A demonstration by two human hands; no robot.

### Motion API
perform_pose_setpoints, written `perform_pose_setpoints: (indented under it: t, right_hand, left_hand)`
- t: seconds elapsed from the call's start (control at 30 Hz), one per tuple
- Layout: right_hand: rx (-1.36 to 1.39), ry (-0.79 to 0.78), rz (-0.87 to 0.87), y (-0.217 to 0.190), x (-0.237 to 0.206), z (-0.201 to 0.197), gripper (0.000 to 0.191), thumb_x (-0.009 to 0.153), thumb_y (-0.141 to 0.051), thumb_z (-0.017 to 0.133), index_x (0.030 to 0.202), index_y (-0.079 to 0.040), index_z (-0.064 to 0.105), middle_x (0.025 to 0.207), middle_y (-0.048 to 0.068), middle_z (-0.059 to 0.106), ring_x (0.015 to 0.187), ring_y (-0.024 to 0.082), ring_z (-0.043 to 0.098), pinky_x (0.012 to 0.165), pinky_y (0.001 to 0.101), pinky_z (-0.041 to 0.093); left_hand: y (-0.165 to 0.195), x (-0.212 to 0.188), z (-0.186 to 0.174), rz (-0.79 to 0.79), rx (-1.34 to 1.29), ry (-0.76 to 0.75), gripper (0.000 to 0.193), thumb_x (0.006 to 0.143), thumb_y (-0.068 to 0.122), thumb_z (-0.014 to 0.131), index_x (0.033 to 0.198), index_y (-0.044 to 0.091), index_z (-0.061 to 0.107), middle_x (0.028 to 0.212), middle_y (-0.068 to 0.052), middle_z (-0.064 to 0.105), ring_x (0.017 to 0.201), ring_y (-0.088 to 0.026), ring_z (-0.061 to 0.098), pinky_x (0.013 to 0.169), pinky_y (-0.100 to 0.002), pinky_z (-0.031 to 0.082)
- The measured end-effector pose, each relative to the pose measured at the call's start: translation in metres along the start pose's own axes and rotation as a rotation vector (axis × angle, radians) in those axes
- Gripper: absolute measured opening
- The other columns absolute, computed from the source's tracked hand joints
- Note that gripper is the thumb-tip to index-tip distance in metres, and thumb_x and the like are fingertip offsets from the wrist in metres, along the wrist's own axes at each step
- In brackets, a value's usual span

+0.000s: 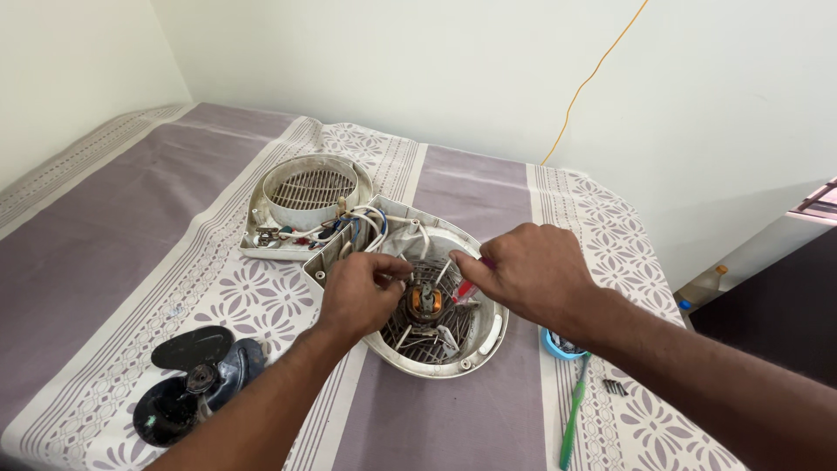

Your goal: The person services a disassembled exhaust fan lying on a bed, using a red-handled screwdriver to loosen and remove screws from the fan housing and motor area, handling the fan blades and motor components by hand, and picking small screws from a small blue container while working on the fan frame.

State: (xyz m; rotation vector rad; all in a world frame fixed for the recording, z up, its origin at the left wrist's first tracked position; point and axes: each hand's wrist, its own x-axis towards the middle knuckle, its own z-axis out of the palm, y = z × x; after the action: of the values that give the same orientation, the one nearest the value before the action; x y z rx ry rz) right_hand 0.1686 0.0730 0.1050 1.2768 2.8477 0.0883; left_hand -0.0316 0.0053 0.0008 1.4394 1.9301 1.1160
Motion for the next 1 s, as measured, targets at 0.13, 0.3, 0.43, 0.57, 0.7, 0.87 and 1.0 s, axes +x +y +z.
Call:
perform_pose_setpoints:
  t: [0.13,0.3,0.43,0.57,0.7,0.87,1.0]
  right_hand:
    - [-0.005,0.013,0.085,-0.009,-0.002,-0.004,0.068,0.1,-0.063,0.04,0.068,-0.019,0.08,0.04,0.004,0.057,0.034,0.017,0.052,0.041,0.0375,0.045]
    - [-0.002,-0.009,0.14,-0.021,0.006,-0.006,0.074,0.101,-0.064,0.036,0.067,-0.013,0.078,0.043,0.005,0.061,0.036,0.017,0.058,0.039,0.0359,0.048]
    - [0.007,0.031,0.122,-0.022,0.006,-0.009,0.074,0.1,-0.063,0.04,0.064,-0.009,0.076,0.043,0.006,0.061,0.037,0.018,0.06,0.04,0.0374,0.051]
    - [-0.017,0.016,0.127,-0.021,0.005,-0.013,0.074,0.099,-0.065,0.041,0.067,-0.008,0.076,0.046,0.007,0.062,0.04,0.019,0.062,0.043,0.0391,0.054]
    - [-0.019,-0.13,0.143,-0.013,0.009,-0.019,0.063,0.095,-0.067,0.046,0.089,-0.013,0.078,0.067,0.01,0.073,0.063,0.024,0.072,0.062,0.0448,0.059]
    - [0.09,0.066,-0.479,0.017,0.008,-0.035,0.051,0.081,-0.038,0.074,0.126,-0.014,0.072,0.11,0.006,0.078,0.098,0.026,0.074,0.078,0.0453,0.058]
    - [0.017,-0.122,-0.364,0.01,0.01,-0.039,0.035,0.08,-0.027,0.077,0.113,-0.017,0.076,0.097,0.007,0.078,0.095,0.026,0.074,0.082,0.0468,0.057]
  left_hand:
    - [0.006,-0.007,0.0,-0.02,0.034,-0.046,0.029,0.081,0.012,0.076,0.109,0.016,0.081,0.104,-0.003,0.081,0.09,-0.015,0.077,0.089,-0.031,0.059]
    - [0.023,-0.008,0.005,-0.029,0.068,-0.172,0.042,0.073,0.028,0.087,0.113,0.019,0.079,0.102,-0.003,0.08,0.09,-0.016,0.075,0.086,-0.034,0.058]
    - [0.028,-0.005,0.011,0.115,0.058,-0.198,0.048,0.069,0.033,0.09,0.112,0.013,0.079,0.1,-0.006,0.08,0.085,-0.018,0.075,0.082,-0.035,0.059]
    - [0.027,-0.001,0.016,0.159,0.007,-0.219,0.047,0.069,0.038,0.091,0.106,0.01,0.08,0.091,-0.008,0.079,0.081,-0.017,0.076,0.077,-0.035,0.059]
    - [0.025,0.004,0.016,0.165,0.051,-0.227,0.041,0.073,0.039,0.088,0.101,0.011,0.083,0.081,-0.008,0.079,0.073,-0.017,0.075,0.073,-0.035,0.059]
    - [0.027,0.009,0.016,0.153,0.018,-0.258,0.039,0.073,0.038,0.088,0.102,0.013,0.082,0.082,-0.004,0.081,0.073,-0.013,0.076,0.072,-0.032,0.059]
    - [0.032,0.005,0.015,0.107,0.028,-0.281,0.042,0.073,0.039,0.087,0.107,0.014,0.083,0.089,-0.007,0.082,0.078,-0.015,0.077,0.077,-0.032,0.06]
